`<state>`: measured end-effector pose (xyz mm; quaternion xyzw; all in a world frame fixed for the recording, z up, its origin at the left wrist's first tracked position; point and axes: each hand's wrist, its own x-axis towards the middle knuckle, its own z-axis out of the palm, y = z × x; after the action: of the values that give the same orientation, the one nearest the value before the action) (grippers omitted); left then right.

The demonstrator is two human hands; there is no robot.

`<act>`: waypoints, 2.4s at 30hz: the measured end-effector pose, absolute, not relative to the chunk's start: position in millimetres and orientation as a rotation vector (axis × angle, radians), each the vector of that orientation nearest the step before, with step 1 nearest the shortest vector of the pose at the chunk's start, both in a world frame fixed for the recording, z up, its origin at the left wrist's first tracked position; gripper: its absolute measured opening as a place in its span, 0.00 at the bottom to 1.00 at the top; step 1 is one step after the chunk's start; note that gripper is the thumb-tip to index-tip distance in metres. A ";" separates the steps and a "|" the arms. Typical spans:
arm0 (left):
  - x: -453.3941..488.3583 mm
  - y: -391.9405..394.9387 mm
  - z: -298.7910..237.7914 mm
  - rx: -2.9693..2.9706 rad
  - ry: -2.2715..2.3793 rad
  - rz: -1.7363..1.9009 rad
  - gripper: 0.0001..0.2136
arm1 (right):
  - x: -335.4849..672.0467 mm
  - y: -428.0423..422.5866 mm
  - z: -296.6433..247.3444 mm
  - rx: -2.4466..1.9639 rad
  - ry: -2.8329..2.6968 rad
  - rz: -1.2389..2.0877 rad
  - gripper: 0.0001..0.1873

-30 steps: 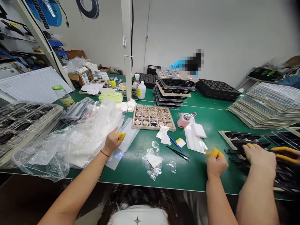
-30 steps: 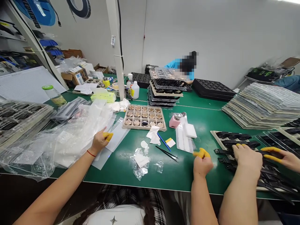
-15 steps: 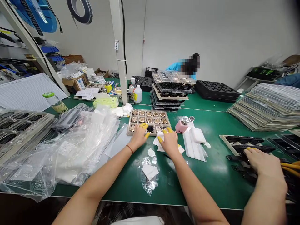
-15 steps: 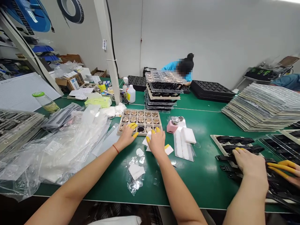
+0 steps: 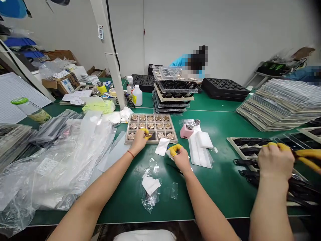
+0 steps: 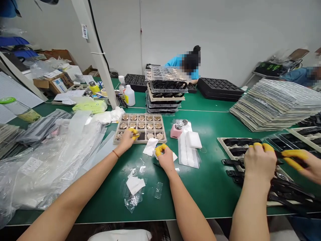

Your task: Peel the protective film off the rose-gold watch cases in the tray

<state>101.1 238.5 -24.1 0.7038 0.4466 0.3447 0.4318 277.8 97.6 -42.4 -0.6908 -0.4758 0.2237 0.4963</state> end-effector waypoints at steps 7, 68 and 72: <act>50.0 163.9 -12.0 1.257 0.980 0.626 0.15 | 253.0 95.4 -52.2 -1.635 -1.265 0.806 0.08; 39.9 125.0 -12.7 1.212 0.660 0.519 0.25 | 270.9 92.5 14.1 -1.620 -1.609 0.442 0.09; 33.7 126.6 -16.0 1.303 0.710 0.566 0.21 | 220.4 76.6 2.2 -1.358 -1.853 0.479 0.05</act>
<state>33.7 126.6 -16.0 0.5853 0.3188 0.2541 0.7009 220.4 76.6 2.2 -0.5335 -0.7282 0.1884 0.3869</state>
